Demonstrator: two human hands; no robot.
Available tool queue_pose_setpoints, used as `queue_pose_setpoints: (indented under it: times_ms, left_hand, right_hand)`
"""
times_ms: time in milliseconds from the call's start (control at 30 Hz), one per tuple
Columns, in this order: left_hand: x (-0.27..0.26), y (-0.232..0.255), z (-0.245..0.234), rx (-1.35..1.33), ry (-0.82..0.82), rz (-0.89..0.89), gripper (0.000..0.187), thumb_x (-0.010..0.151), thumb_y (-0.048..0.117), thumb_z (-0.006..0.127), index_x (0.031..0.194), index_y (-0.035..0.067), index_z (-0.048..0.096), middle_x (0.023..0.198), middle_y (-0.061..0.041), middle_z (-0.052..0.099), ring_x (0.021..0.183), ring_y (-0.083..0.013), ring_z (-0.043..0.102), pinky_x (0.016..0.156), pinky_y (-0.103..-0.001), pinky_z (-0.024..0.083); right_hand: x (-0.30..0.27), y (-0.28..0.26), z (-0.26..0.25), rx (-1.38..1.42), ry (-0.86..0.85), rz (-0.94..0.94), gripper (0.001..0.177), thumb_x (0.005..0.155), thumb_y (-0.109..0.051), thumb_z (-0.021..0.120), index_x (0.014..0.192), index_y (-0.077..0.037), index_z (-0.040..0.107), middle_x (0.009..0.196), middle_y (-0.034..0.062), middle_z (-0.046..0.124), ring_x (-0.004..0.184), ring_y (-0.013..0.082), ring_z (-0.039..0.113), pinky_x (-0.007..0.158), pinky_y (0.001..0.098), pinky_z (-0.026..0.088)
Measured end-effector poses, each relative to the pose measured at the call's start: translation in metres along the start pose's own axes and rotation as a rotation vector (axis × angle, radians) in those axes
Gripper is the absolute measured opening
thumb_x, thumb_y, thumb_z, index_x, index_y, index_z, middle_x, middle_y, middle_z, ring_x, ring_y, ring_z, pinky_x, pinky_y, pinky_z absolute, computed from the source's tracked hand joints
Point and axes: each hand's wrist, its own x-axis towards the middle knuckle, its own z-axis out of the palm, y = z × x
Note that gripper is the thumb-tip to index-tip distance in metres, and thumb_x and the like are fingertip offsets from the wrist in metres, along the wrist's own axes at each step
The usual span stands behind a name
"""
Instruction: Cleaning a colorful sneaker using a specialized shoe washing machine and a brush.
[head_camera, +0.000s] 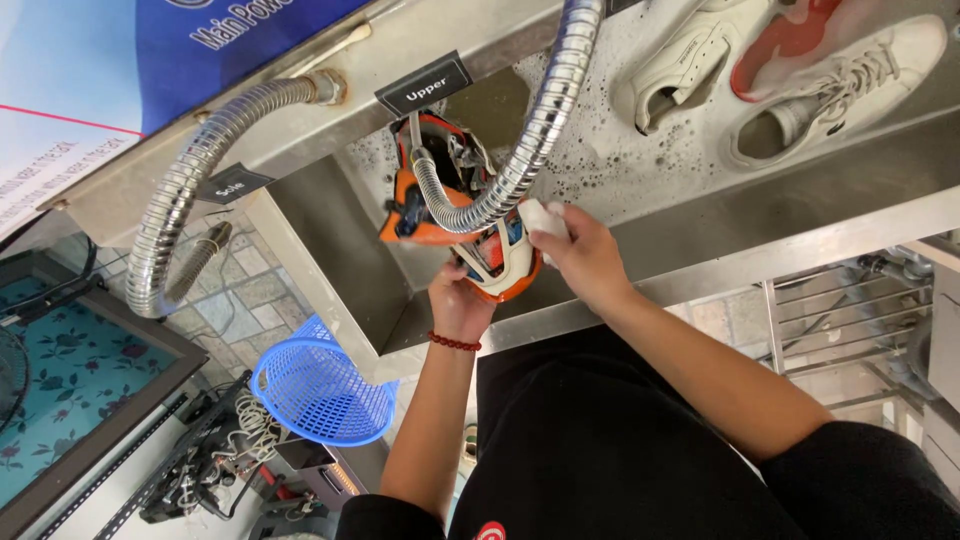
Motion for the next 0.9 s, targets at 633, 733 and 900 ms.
queue_pose_setpoints:
  times_ms: [633,733,900]
  left_hand:
    - [-0.077,0.015,0.050,0.648,0.309,-0.206,0.064,0.092,0.040,0.039,0.150,0.012,0.039,0.119,-0.014,0.072,0.081,-0.0261,0.074,0.069,-0.033,0.056]
    - [-0.068,0.014,0.065,0.739,0.322,-0.241,0.074,0.097,0.057,0.035,0.145,0.002,0.049,0.116,-0.012,0.074,0.072,-0.0237,0.075,0.060,-0.031,0.050]
    - [-0.096,0.017,0.119,2.010,0.278,0.977,0.089,0.074,0.052,0.079,0.141,0.000,0.053,0.131,-0.032,0.056,0.119,-0.0479,0.055,0.097,-0.054,0.046]
  right_hand:
    - [-0.066,-0.049,0.018,-0.120,-0.001,0.231,0.050,0.078,-0.013,0.071,0.123,0.003,0.056,0.089,0.0103,0.068,0.064,0.0147,0.065,0.047,0.0311,0.054]
    - [-0.052,-0.047,0.019,-0.165,0.044,0.241,0.050,0.079,-0.016,0.072,0.123,0.004,0.058,0.085,0.0112,0.069,0.059,0.0152,0.065,0.045,0.0310,0.052]
    - [-0.041,-0.043,0.011,-0.217,-0.016,0.194,0.049,0.078,-0.017,0.074,0.120,0.005,0.061,0.075,0.0134,0.067,0.051,0.0148,0.062,0.041,0.0304,0.046]
